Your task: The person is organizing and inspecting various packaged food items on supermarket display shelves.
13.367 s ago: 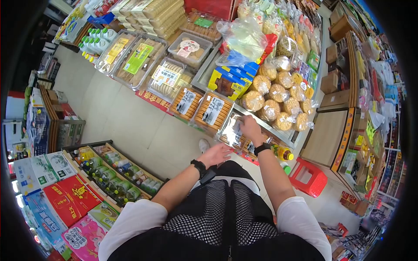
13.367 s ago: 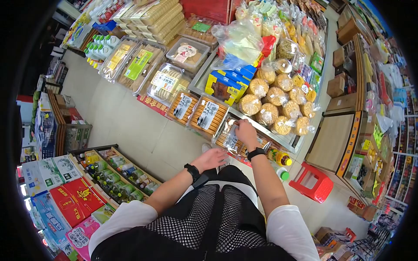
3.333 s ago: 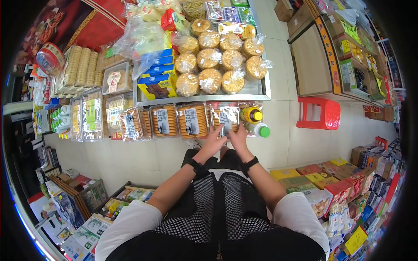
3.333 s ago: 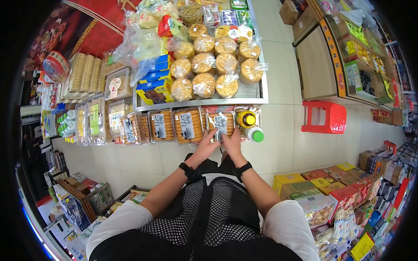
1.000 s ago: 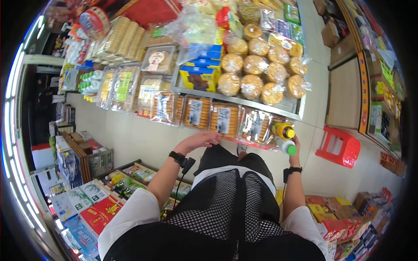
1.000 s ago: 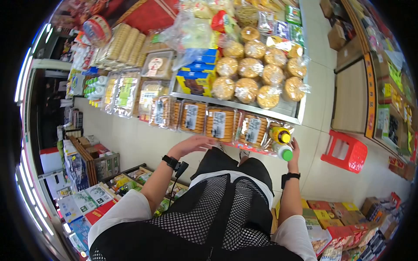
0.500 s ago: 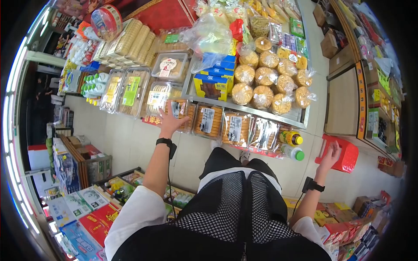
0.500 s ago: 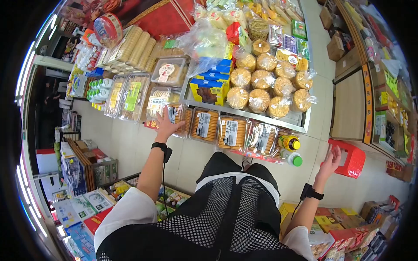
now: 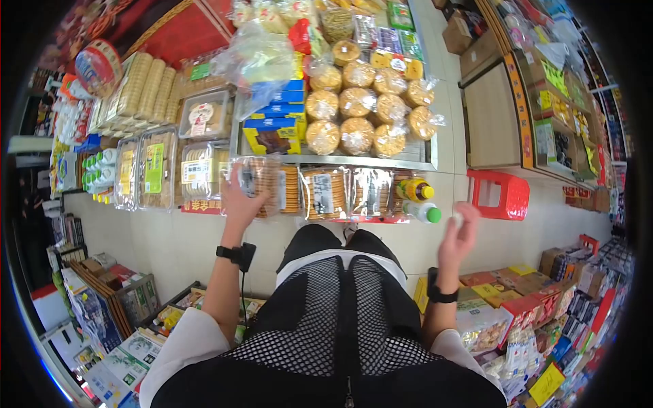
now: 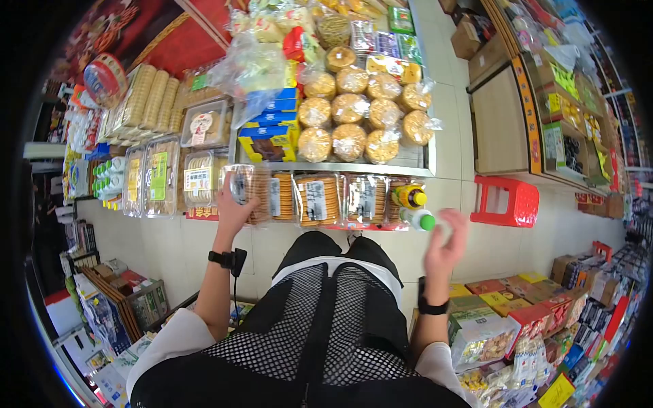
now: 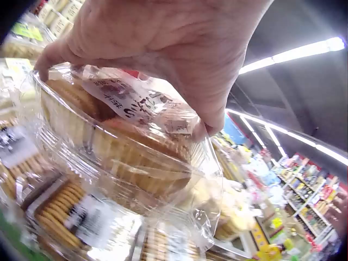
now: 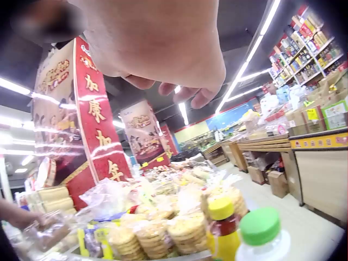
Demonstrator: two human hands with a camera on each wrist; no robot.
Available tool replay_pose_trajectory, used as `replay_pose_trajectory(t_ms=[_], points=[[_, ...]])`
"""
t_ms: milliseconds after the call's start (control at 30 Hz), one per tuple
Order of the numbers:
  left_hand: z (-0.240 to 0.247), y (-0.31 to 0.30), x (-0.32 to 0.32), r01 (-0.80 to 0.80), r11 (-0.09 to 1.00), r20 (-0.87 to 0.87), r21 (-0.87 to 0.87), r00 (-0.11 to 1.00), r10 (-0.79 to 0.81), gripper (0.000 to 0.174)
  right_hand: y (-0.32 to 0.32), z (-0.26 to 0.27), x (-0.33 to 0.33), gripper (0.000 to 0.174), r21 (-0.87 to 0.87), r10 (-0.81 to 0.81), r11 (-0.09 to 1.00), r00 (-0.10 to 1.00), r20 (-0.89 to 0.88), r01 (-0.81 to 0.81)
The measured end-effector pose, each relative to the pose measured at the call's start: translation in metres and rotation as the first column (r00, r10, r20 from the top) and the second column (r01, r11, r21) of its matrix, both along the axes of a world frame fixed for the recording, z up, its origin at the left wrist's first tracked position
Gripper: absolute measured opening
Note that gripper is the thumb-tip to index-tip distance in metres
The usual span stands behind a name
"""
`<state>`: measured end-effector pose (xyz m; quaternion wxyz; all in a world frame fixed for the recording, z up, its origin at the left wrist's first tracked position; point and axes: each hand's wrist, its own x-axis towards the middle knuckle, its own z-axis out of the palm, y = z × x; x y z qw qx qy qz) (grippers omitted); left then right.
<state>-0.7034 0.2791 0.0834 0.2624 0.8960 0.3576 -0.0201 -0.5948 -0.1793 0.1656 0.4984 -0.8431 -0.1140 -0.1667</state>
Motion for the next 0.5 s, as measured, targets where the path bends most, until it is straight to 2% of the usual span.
replay_pose_trajectory(t_ms=[33, 67, 100, 133, 167, 200, 233, 267, 300, 333, 367, 433, 500], points=[[0.004, -0.016, 0.007, 0.159, 0.987, 0.181, -0.025, 0.972, -0.152, 0.114, 0.011, 0.004, -0.009, 0.029, 0.029, 0.09, 0.996, 0.993, -0.076, -0.089], [0.018, -0.043, 0.023, 0.229, 0.969, 0.206, -0.088, 0.956, -0.208, 0.108, 0.022, 0.012, -0.015, 0.028, 0.063, 0.231, 0.973, 0.956, -0.183, -0.223], [0.039, -0.072, 0.042, 0.288, 0.923, 0.251, -0.255, 0.941, -0.225, 0.107, 0.032, 0.018, -0.02, 0.027, 0.115, 0.367, 0.93, 0.887, -0.281, -0.348], [0.051, -0.1, 0.058, 0.343, 0.844, 0.295, -0.412, 0.927, -0.232, 0.106, 0.042, 0.014, -0.021, 0.033, 0.123, 0.456, 0.89, 0.838, -0.301, -0.44], [0.03, -0.122, 0.066, 0.377, 0.82, 0.352, -0.43, 0.907, -0.232, 0.104, 0.048, 0.007, -0.022, 0.041, 0.135, 0.539, 0.84, 0.779, -0.32, -0.526], [0.006, -0.143, 0.073, 0.412, 0.796, 0.407, -0.443, 0.884, -0.23, 0.101, 0.048, -0.001, -0.025, 0.041, 0.143, 0.533, 0.845, 0.784, -0.319, -0.516], [-0.003, -0.164, 0.08, 0.417, 0.797, 0.404, -0.436, 0.883, -0.241, 0.101, 0.048, -0.01, -0.027, 0.049, 0.179, 0.535, 0.843, 0.755, -0.38, -0.507], [-0.009, -0.185, 0.087, 0.331, 0.697, 0.343, -0.635, 0.93, -0.13, 0.1, 0.046, -0.02, -0.028, 0.058, 0.214, 0.537, 0.841, 0.721, -0.439, -0.496], [-0.015, -0.201, 0.09, 0.227, 0.554, 0.251, -0.801, 0.967, -0.033, 0.099, 0.039, -0.032, -0.027, 0.058, 0.219, 0.532, 0.845, 0.723, -0.44, -0.488], [-0.02, -0.211, 0.091, 0.228, 0.553, 0.247, -0.802, 0.968, -0.042, 0.099, 0.031, -0.042, -0.025, 0.061, 0.239, 0.504, 0.862, 0.716, -0.483, -0.446], [-0.025, -0.219, 0.093, 0.127, 0.473, 0.152, -0.872, 0.988, 0.016, 0.099, 0.023, -0.051, -0.023, 0.064, 0.255, 0.476, 0.879, 0.706, -0.524, -0.404], [-0.041, -0.23, 0.091, 0.016, 0.383, 0.042, -0.923, 0.997, 0.06, 0.099, 0.015, -0.055, -0.021, 0.063, 0.294, 0.477, 0.879, 0.686, -0.55, -0.376], [-0.055, -0.238, 0.09, 0.038, 0.526, 0.053, -0.85, 0.999, 0.014, 0.1, 0.009, -0.07, -0.023, 0.065, 0.136, 0.481, 0.847, 0.633, -0.607, -0.513]])
